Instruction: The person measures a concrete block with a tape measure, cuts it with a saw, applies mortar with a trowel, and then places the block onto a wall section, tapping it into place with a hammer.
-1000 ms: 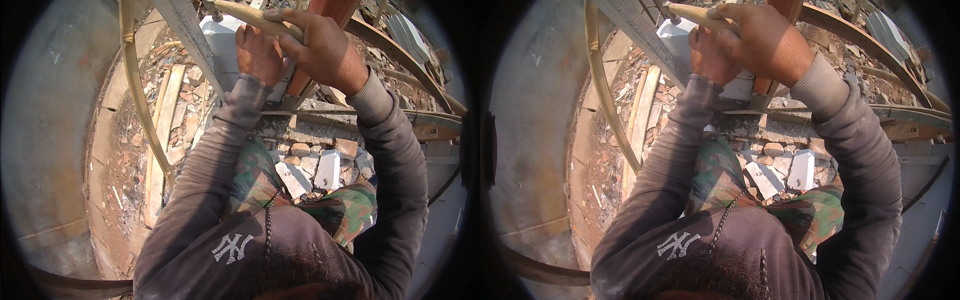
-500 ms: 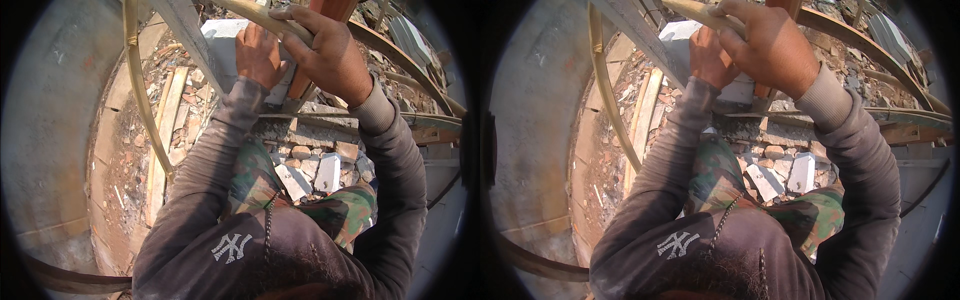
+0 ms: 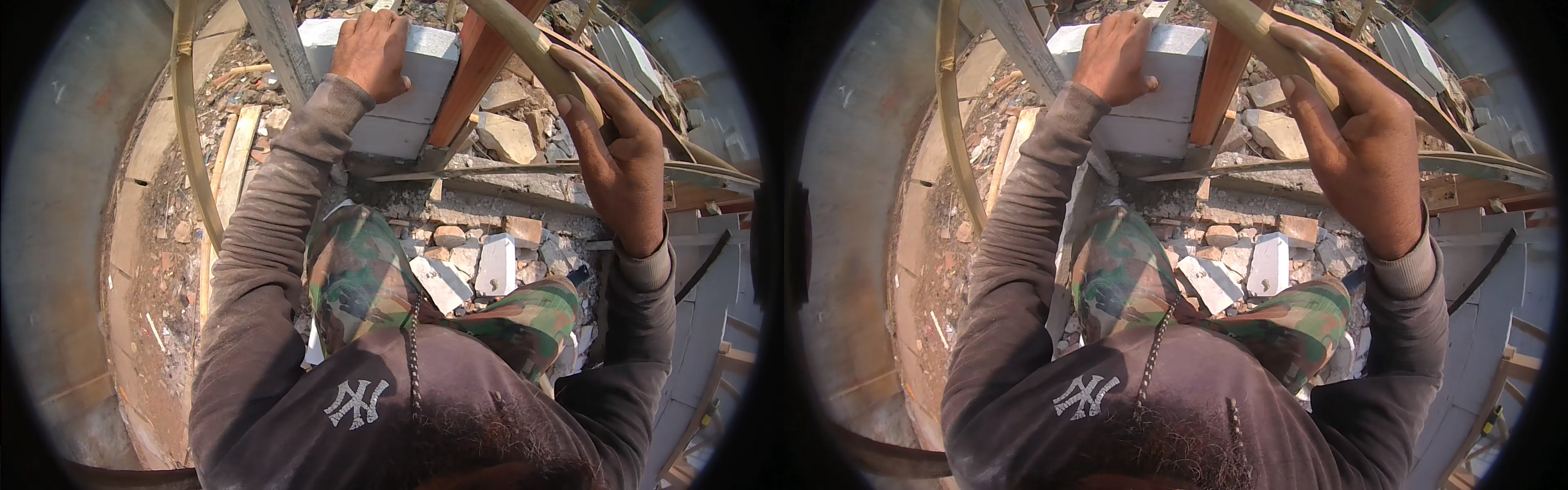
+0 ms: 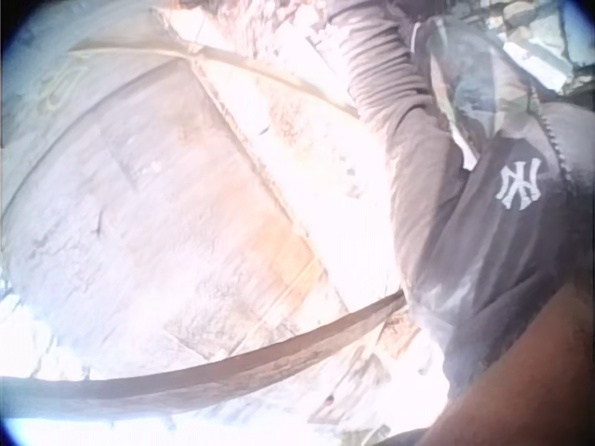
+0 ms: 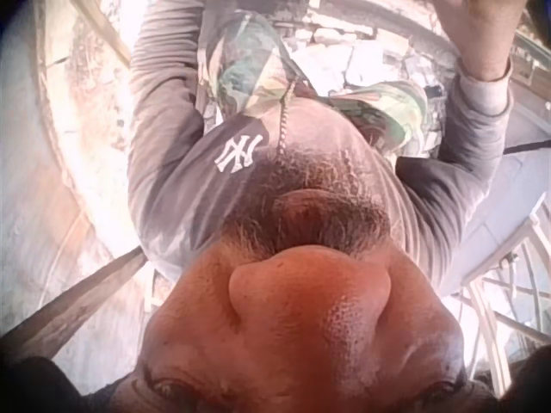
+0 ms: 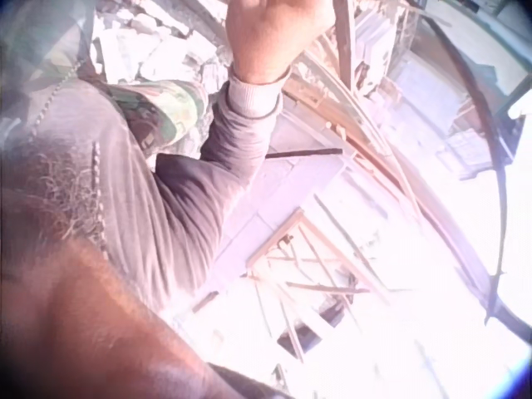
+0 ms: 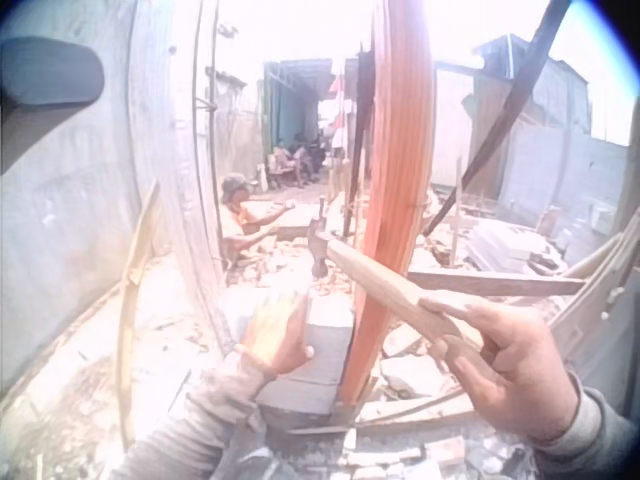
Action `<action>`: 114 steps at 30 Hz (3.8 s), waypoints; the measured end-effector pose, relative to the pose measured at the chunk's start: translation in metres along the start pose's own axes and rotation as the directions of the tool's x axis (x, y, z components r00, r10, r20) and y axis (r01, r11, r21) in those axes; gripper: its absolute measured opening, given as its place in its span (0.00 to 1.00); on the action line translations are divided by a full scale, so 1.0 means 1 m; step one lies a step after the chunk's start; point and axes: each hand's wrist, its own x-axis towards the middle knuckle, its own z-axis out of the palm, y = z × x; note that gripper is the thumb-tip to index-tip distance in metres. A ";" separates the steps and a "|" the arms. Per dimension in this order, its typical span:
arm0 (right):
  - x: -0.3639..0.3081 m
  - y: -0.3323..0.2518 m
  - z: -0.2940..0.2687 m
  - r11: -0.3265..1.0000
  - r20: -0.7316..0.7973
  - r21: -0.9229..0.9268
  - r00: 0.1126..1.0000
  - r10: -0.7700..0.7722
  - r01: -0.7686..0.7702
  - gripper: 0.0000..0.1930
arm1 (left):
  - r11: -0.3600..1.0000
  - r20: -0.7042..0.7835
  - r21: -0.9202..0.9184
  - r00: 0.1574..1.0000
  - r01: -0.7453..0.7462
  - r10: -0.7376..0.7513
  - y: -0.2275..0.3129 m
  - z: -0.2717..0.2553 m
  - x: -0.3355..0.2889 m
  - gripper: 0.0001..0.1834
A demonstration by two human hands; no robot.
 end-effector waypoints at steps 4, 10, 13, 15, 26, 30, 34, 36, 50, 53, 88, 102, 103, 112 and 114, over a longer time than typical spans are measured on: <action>-0.012 -0.006 0.001 0.981 -0.012 -0.179 0.998 0.069 -0.070 0.20 | 0.985 -0.039 0.164 0.998 -0.048 0.055 -0.011 -0.002 0.018 0.59; -0.008 -0.007 0.007 0.966 -0.016 -0.258 0.999 0.029 -0.032 0.20 | 0.970 -0.040 -0.068 0.972 -0.235 0.233 -0.027 -0.003 0.023 0.56; -0.007 -0.005 0.018 0.967 -0.049 -0.251 0.998 -0.048 0.034 0.21 | 0.978 0.071 -0.093 0.978 -0.189 0.196 -0.027 -0.009 0.024 0.58; -0.007 -0.008 0.022 0.946 0.035 -0.324 0.999 0.005 0.007 0.22 | 0.980 0.163 -0.156 0.976 -0.122 0.148 -0.027 -0.014 0.027 0.59; -0.003 -0.009 0.023 0.952 -0.009 -0.306 1.000 0.005 -0.007 0.21 | 0.975 0.078 -0.155 0.982 -0.159 0.173 -0.025 -0.002 0.026 0.62; -0.006 -0.003 0.019 0.935 0.098 -0.355 0.994 0.056 -0.018 0.20 | 0.978 0.232 -0.182 0.962 -0.104 0.146 -0.029 0.002 0.031 0.65; -0.009 0.003 0.022 0.949 -0.047 -0.313 0.997 -0.061 0.044 0.20 | 0.973 0.127 -0.172 0.976 -0.153 0.176 -0.031 0.009 0.027 0.65; -0.011 0.005 0.025 0.929 0.123 -0.369 0.988 0.090 -0.039 0.20 | 0.978 0.208 -0.184 0.969 -0.094 0.132 -0.031 0.010 0.028 0.65; -0.059 0.010 0.004 0.989 -0.071 -0.072 0.990 0.121 -0.126 0.19 | 0.987 0.198 -0.032 0.967 -0.157 0.160 -0.022 0.002 0.032 0.63; -0.106 0.002 -0.041 0.913 -0.002 0.179 0.928 0.372 -0.366 0.18 | 0.997 0.337 -0.019 0.938 -0.079 0.081 -0.023 0.005 0.033 0.63; -0.666 0.076 -0.049 -0.024 0.088 -0.867 -0.199 0.976 -0.497 0.18 | 0.964 0.565 -0.237 0.824 0.124 0.033 -0.182 0.095 0.112 0.29; -0.498 -0.002 -0.229 -0.143 -0.174 -0.315 -0.091 0.980 -0.938 0.12 | 0.949 0.178 -0.164 0.938 -0.270 0.298 -0.086 0.056 0.075 0.16; -0.461 0.001 -0.219 -0.091 -0.198 -0.293 -0.033 0.980 -0.952 0.12 | 0.910 0.105 -0.051 0.904 -0.410 0.414 -0.085 0.058 0.076 0.11; -0.220 0.094 0.064 0.719 0.417 0.141 0.700 0.580 -0.680 0.18 | 0.339 0.435 0.537 0.598 -0.772 0.673 -0.101 0.096 0.095 0.06; -0.198 0.111 0.148 0.774 0.384 0.199 0.774 0.503 -0.601 0.21 | 0.501 0.394 0.427 0.653 -0.753 0.647 -0.100 0.099 0.096 0.06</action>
